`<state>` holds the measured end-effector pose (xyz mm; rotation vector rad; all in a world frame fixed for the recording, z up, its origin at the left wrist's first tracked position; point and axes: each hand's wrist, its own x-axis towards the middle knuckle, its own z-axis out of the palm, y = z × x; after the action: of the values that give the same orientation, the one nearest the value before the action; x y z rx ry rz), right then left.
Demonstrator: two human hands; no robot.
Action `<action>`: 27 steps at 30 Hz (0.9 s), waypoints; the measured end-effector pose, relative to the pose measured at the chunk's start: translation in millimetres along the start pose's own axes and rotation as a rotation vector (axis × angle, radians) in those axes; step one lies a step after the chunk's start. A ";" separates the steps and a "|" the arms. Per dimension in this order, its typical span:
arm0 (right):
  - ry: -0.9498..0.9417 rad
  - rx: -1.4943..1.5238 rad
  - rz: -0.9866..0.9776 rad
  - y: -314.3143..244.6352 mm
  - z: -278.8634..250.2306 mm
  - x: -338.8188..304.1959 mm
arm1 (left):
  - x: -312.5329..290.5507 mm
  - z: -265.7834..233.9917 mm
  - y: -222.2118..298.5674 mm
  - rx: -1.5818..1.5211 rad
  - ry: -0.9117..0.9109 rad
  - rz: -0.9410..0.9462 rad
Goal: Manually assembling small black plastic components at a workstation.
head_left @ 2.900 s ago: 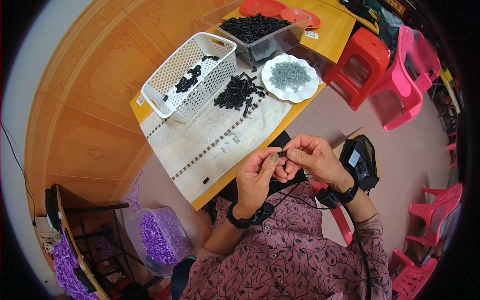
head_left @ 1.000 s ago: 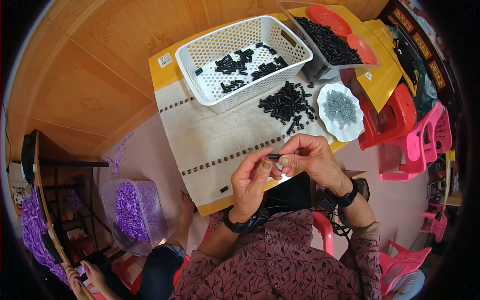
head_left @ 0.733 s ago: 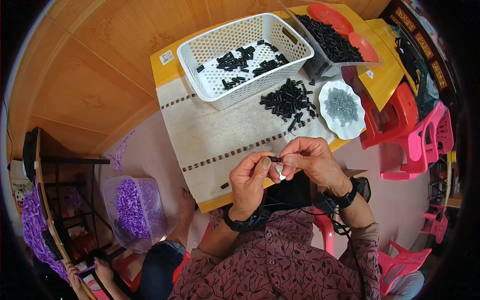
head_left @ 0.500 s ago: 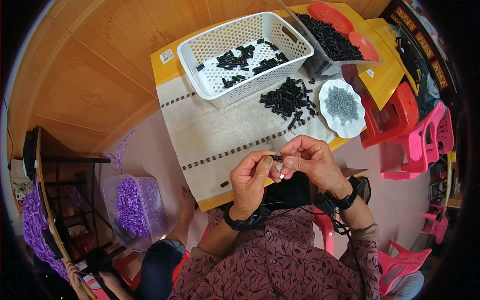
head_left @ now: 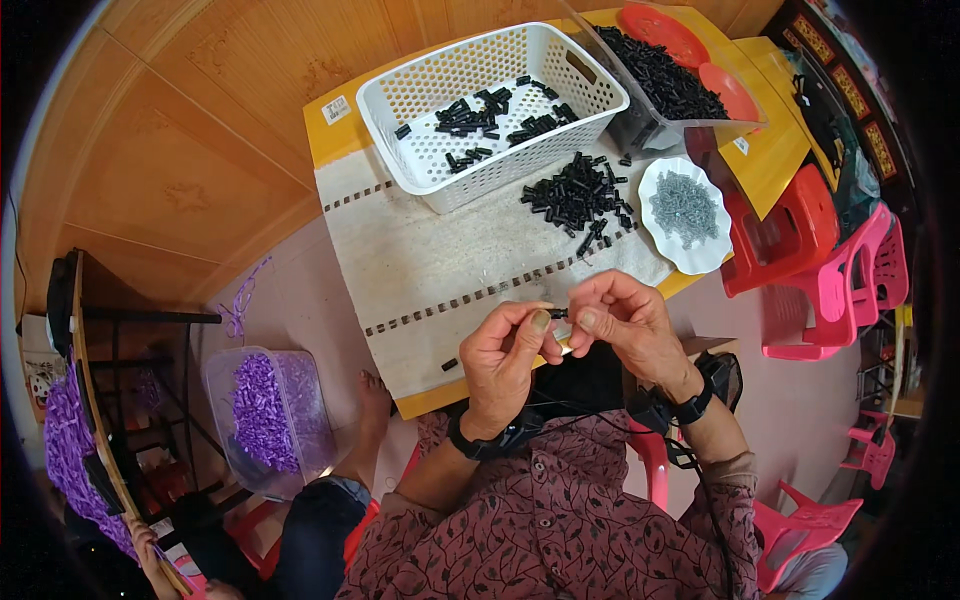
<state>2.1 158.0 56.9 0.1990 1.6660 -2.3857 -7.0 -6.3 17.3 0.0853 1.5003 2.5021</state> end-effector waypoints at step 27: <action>0.241 -0.172 -0.280 -72.9 -9.1 134.4 | 3.4 5.7 -7.9 0.041 -0.054 -0.233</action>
<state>-146.7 176.5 87.9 0.2463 2.1253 -2.4752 -8.1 2.9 12.8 -0.0146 1.4501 2.2689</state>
